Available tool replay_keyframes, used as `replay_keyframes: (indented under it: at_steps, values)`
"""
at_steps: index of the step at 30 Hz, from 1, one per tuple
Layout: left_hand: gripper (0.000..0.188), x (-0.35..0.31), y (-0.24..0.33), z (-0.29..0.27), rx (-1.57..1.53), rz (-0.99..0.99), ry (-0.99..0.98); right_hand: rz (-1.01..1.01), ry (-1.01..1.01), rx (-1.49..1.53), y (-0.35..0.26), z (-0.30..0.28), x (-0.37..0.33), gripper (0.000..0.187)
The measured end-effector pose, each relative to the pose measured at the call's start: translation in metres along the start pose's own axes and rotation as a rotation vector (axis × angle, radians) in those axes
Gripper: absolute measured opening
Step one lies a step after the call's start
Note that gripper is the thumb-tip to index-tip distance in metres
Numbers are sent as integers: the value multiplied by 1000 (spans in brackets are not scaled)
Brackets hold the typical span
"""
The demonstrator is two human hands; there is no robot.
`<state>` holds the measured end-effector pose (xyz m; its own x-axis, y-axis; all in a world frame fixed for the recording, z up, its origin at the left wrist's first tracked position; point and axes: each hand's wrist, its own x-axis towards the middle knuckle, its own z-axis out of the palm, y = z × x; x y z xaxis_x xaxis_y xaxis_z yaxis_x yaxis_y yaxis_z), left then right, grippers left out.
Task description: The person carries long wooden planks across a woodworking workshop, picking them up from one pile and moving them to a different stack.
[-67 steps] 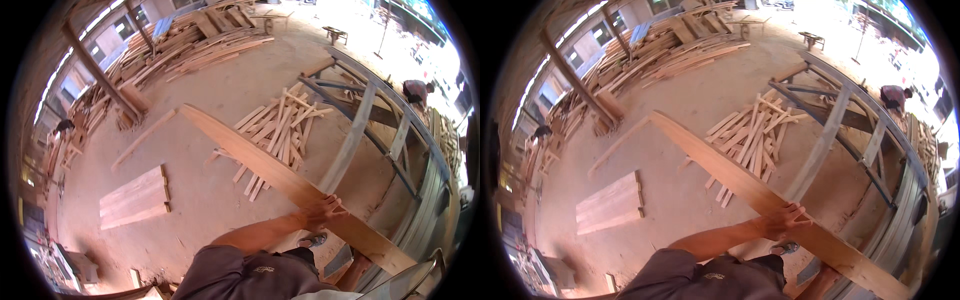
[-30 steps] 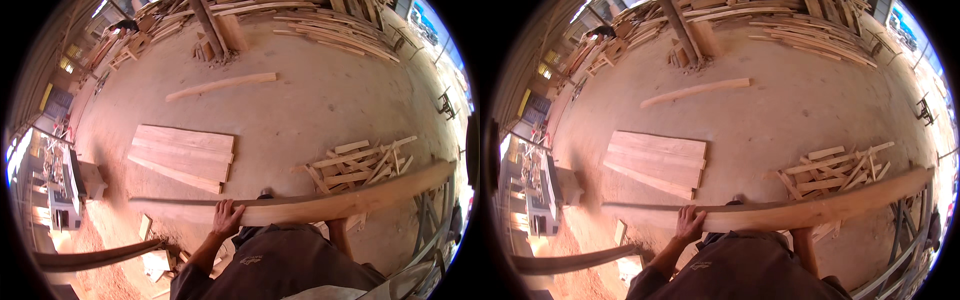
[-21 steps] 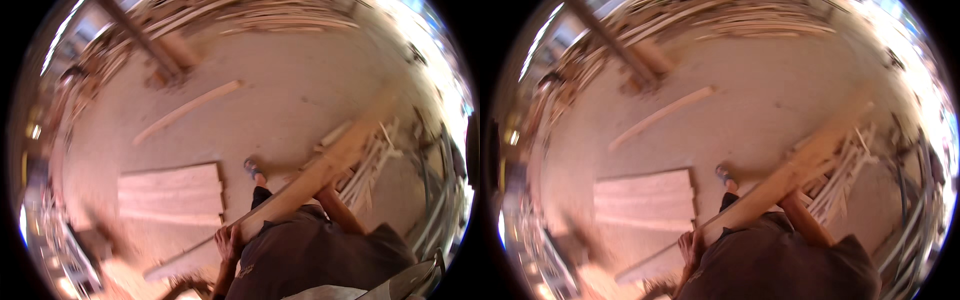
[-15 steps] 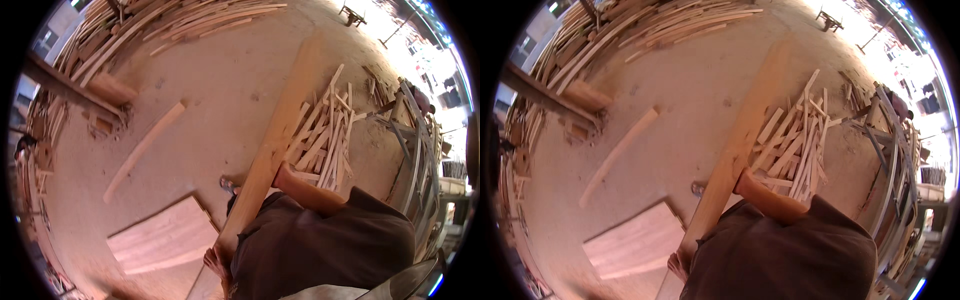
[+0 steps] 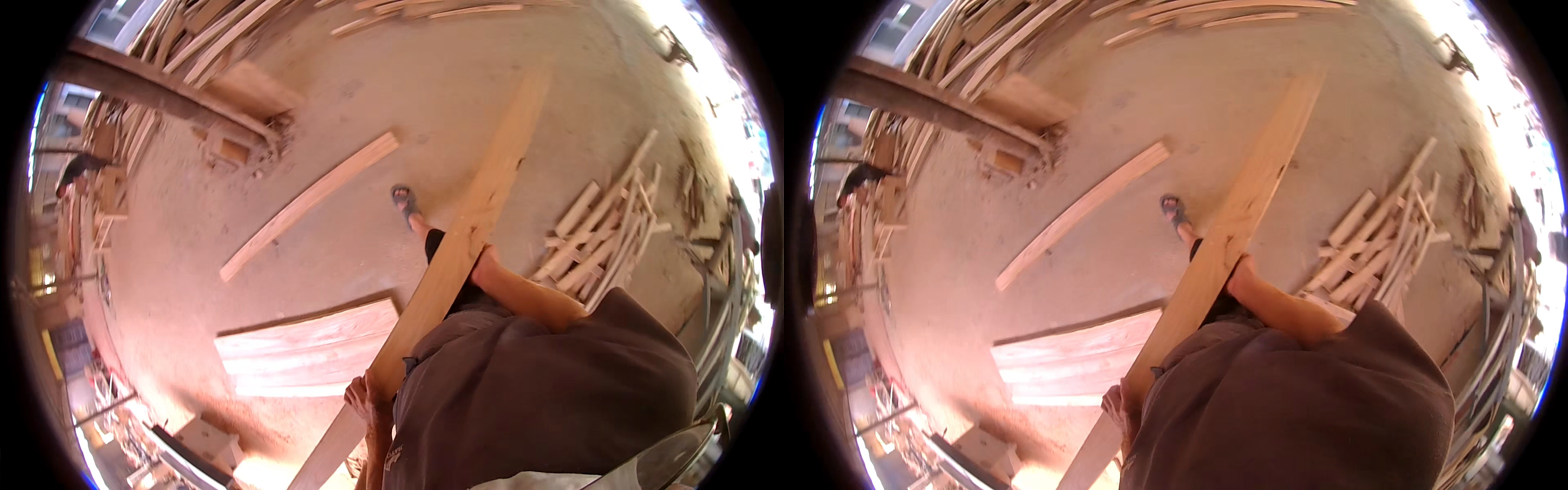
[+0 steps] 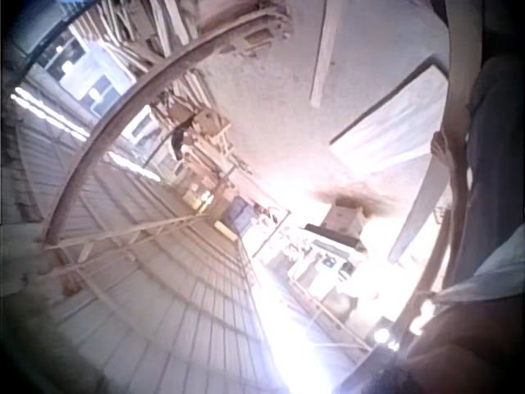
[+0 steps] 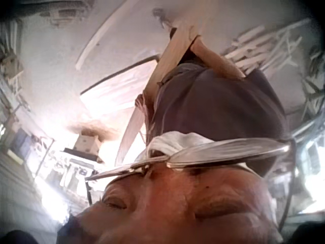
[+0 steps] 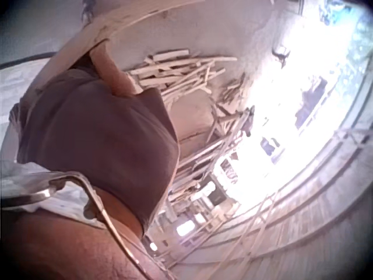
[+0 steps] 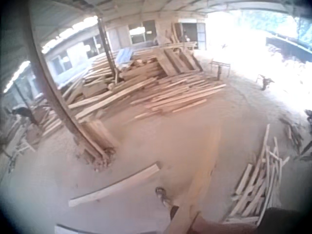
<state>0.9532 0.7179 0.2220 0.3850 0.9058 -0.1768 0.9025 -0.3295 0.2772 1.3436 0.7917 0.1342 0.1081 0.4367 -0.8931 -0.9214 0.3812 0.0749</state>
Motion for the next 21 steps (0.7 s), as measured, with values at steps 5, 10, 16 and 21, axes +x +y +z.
replay_keyframes:
  at_steps: [5,10,16,21]
  values:
    - [74,127,3,-52,43,-66,-86,-45,23,-186,31,64,121,57]
    - [86,271,-3,-77,49,-102,-198,116,-16,-116,47,153,219,53]
    - [84,447,-19,-107,133,-52,-219,-18,142,-162,78,302,312,52]
    - [90,584,-58,-91,232,121,-235,12,102,-703,83,344,410,39]
